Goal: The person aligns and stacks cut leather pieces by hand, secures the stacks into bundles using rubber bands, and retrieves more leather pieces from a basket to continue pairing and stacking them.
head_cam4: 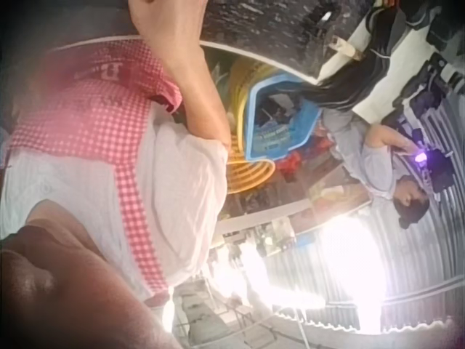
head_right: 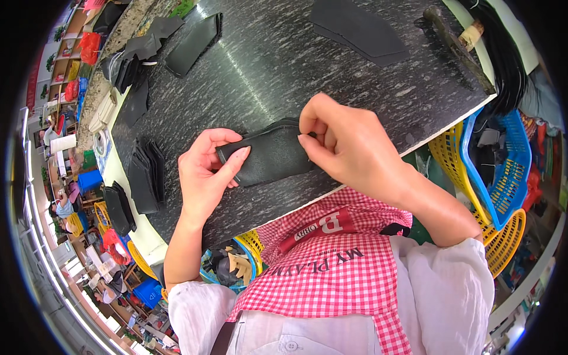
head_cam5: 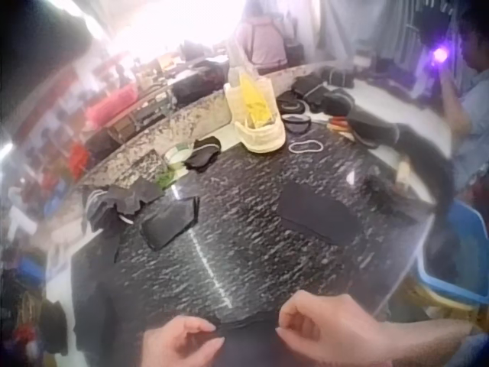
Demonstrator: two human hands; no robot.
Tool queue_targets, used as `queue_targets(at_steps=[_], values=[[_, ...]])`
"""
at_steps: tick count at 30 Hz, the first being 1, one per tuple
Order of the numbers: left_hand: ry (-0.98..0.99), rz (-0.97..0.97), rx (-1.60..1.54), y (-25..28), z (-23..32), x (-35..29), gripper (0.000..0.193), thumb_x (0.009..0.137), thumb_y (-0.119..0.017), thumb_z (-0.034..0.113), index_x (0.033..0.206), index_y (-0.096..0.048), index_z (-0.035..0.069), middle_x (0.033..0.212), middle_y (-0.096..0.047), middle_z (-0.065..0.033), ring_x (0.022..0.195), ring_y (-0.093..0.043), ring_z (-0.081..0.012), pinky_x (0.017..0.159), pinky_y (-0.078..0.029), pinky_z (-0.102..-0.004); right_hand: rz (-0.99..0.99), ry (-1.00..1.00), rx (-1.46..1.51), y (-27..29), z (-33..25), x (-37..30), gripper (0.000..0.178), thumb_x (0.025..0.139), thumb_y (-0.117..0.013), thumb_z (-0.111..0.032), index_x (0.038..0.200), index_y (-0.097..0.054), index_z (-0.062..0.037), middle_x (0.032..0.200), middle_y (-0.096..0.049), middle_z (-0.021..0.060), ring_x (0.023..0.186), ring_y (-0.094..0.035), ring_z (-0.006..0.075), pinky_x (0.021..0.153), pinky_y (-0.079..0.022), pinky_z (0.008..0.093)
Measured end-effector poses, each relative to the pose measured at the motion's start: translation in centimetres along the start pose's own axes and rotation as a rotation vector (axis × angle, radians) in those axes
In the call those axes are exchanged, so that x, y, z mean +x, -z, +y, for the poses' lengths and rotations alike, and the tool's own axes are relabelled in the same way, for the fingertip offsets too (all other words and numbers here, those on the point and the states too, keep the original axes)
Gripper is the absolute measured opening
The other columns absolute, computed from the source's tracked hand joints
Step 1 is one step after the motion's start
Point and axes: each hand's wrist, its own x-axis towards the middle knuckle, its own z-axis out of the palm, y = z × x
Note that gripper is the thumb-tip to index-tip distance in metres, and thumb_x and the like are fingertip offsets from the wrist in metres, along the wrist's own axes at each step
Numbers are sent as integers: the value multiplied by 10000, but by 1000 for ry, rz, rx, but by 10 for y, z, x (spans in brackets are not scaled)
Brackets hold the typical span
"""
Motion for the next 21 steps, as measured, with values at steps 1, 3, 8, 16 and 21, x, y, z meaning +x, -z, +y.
queue_targets(at_steps=[1, 3, 8, 16, 21], values=[[-29, -1, 75, 1, 0, -1, 204, 844, -695, 39, 1022, -604, 0, 856, -653, -24, 601, -583, -23, 435, -462, -166, -7, 6, 1, 0, -1, 0, 135, 819, -647, -1, 858, -521, -27, 640, -555, 59, 523, -568, 140, 487, -442, 275], [-71, 8, 118, 1, -2, -2, 200, 840, -697, 32, 1015, -606, -2, 833, -655, -23, 591, -586, -24, 433, -460, -169, 14, 241, -346, 0, -1, 1, 158, 777, -647, 11, 881, -541, -43, 705, -564, 67, 566, -577, 205, 495, -454, 311], [-207, 10, 166, 0, -1, 5, 204, 821, -716, 47, 996, -613, 22, 772, -657, -13, 523, -542, -4, 413, -398, -179, -114, 581, -301, -22, -4, -2, 278, 675, -648, -28, 950, -620, -52, 919, -571, 79, 747, -573, 241, 631, -480, 341], [-424, 349, 600, 76, -18, 50, 120, 804, -736, 137, 859, -663, 60, 571, -432, 27, 525, -406, -54, 470, -346, -244, -262, 535, -507, -24, -10, 6, 441, 648, -645, -20, 1084, -673, -82, 945, -534, 49, 755, -538, 179, 655, -467, 308], [-682, 455, 813, 92, -10, 142, 375, 827, -683, 224, 1099, -594, -19, 1073, -556, -192, 1036, -528, -352, 906, -434, -405, -262, 547, -531, -20, -17, 8, 422, 642, -655, -6, 1057, -684, -74, 953, -564, 73, 770, -560, 197, 653, -475, 325]])
